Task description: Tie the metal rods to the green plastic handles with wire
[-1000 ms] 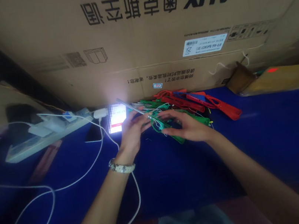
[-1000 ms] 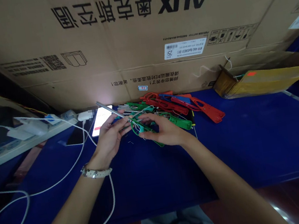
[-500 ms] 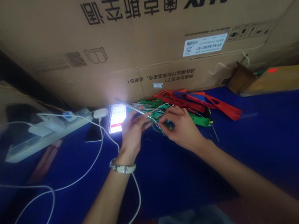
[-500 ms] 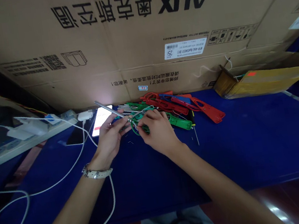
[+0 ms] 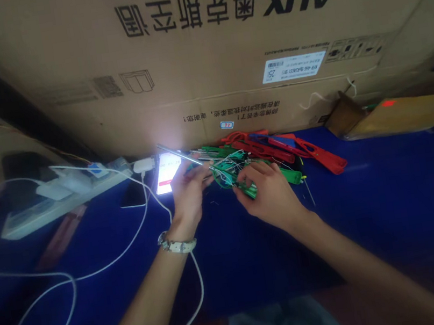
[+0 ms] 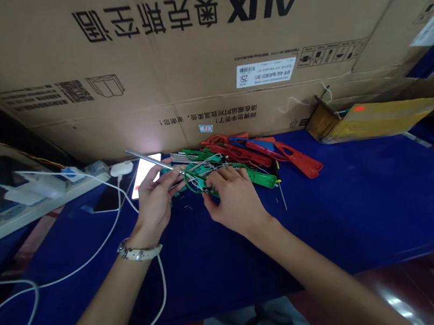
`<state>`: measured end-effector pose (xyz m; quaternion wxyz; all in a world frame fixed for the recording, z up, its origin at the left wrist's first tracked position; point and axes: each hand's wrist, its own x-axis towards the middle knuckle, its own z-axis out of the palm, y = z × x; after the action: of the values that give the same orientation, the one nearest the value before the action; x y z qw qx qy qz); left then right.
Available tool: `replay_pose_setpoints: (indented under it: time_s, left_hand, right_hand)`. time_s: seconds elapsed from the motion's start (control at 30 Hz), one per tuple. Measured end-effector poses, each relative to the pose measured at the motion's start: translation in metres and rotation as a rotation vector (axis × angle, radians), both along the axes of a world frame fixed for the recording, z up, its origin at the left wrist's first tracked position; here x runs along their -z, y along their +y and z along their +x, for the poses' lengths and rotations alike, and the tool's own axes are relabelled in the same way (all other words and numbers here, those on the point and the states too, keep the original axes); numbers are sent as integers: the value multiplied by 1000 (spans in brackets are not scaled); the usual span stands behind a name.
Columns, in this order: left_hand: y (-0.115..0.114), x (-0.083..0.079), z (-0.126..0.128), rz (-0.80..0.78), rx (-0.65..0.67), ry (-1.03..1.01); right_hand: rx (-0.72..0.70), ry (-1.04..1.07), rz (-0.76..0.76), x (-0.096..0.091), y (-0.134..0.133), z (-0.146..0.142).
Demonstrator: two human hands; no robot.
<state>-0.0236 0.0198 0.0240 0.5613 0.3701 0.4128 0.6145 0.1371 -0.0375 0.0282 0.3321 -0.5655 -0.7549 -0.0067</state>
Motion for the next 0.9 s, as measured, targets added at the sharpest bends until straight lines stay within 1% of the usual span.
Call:
replay_pose_setpoints:
  time_s: [0.17, 0.4, 0.57, 0.67, 0.8, 0.9]
  left_hand:
    - [0, 1, 0, -7, -17, 5]
    - [1, 2, 1, -5, -24, -5]
    - [1, 0, 0, 1, -38, 0]
    - [0, -1, 0, 10, -37, -3]
    - [-1, 0, 0, 14, -20, -12]
    - [-1, 1, 1, 15, -18, -16]
  right_hand:
    - [-20, -14, 13, 3, 3, -2]
    - [-42, -85, 49, 2, 6, -7]
    - [-66, -2, 44, 5, 9, -6]
    - [-43, 66, 13, 6, 12, -5]
    - [-22, 32, 15, 6, 12, -4]
    - [-49, -2, 20, 5, 12, -4]
